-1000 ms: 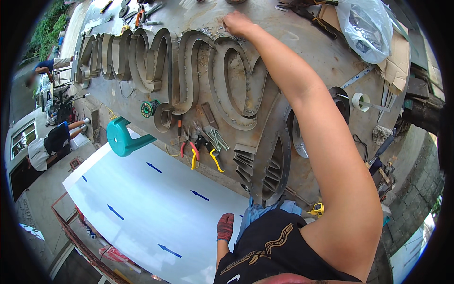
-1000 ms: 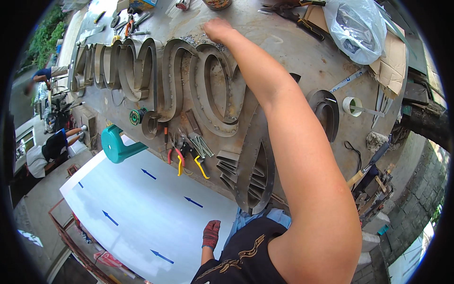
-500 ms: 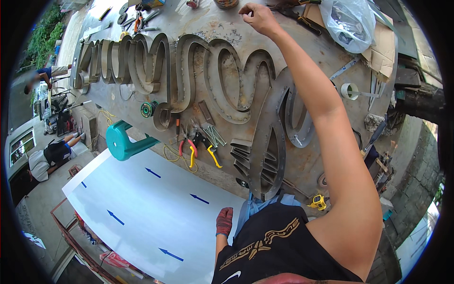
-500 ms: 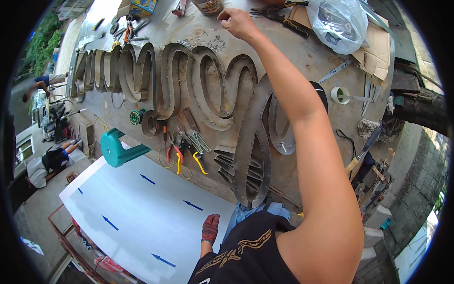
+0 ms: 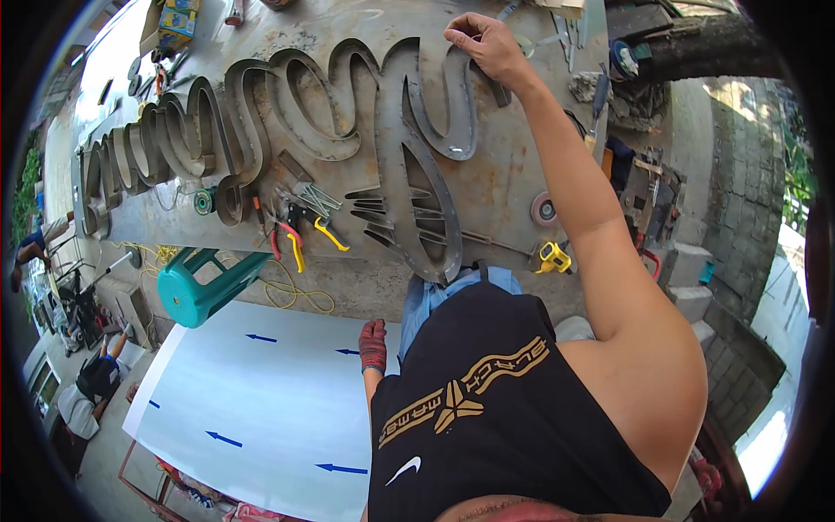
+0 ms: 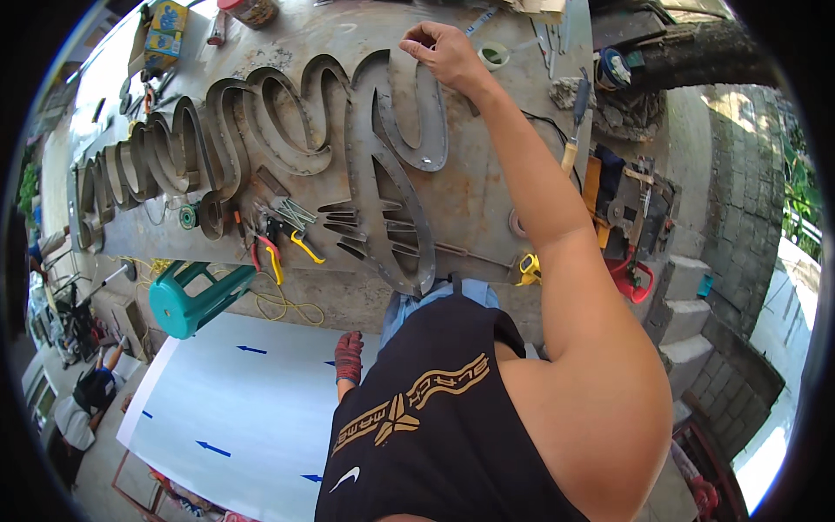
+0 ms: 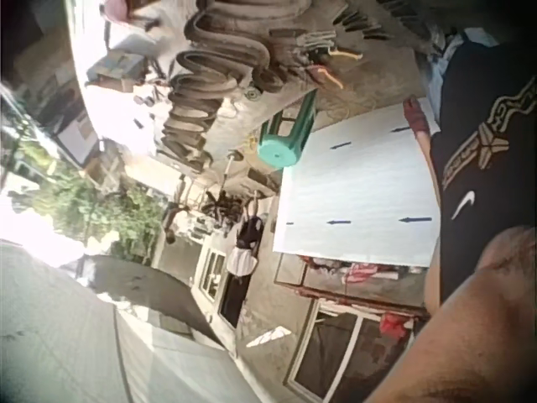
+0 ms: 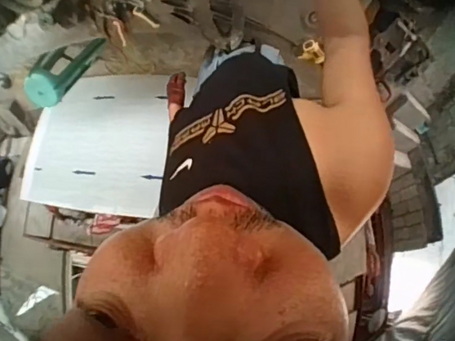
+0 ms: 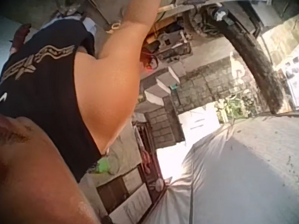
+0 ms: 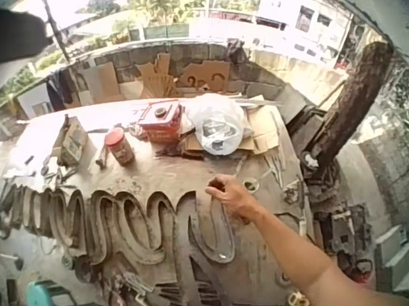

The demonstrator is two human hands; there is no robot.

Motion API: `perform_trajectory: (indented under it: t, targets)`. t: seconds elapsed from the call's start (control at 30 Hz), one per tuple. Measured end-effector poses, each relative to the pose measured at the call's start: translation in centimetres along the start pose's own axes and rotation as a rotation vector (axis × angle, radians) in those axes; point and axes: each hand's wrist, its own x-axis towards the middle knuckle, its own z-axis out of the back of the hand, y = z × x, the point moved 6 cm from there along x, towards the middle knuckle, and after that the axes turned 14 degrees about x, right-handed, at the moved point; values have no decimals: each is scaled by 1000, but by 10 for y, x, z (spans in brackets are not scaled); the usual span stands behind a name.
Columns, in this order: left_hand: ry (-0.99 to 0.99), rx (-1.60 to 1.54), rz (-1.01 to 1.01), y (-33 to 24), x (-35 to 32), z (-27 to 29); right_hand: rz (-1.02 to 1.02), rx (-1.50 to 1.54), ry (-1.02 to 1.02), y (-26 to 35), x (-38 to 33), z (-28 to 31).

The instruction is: Assembling and applying adhesive/fasteners to large metal sign letters on a workbench.

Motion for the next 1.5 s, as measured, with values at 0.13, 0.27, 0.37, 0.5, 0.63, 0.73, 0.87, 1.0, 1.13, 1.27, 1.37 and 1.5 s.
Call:
perform_trajectory:
  t: [0.13, 0.27, 0.37, 0.5, 0.63, 0.73, 0.87, 1.0, 1.13, 1.27, 1.37, 1.5]
  targets:
    - [73, -2, -57, 23, 37, 15, -104, -14, -113, 23, -94, 19]
    - [162, 74, -126, 19, 90, 30, -147, -19, -294, 50, -210, 43]
    - [234, 411, -469, 0, 135, 44, -145, -52, -414, 73, -300, 46]
    - [554, 563, -671, -149, 139, -124, -175, -131, -409, 59, -382, 2]
    - [795, 680, -933, -247, 51, -256, -186, -194, -556, 75, -474, -10]
    - [902, 740, -1047, -276, 1, -305, -203, -168, -634, 88, -521, -12]
    - [982, 771, -1119, -291, -29, -342, -181, -183, -671, 99, -538, -8]
    - [1026, 757, -1156, -305, -47, -371, -190, -187, -640, 114, -531, -7]
    - [1061, 734, -1177, -319, -64, -391, -126, -181, -605, 120, -513, -14]
    - [1092, 709, -1169, -314, -73, -401, -61, -244, -556, 115, -512, -20]
    - [1111, 692, -1165, -312, -79, -406, -129, -217, -539, 110, -517, -26]
    - [1137, 671, -1181, -317, -94, -414, -92, -239, -520, 114, -522, -33]
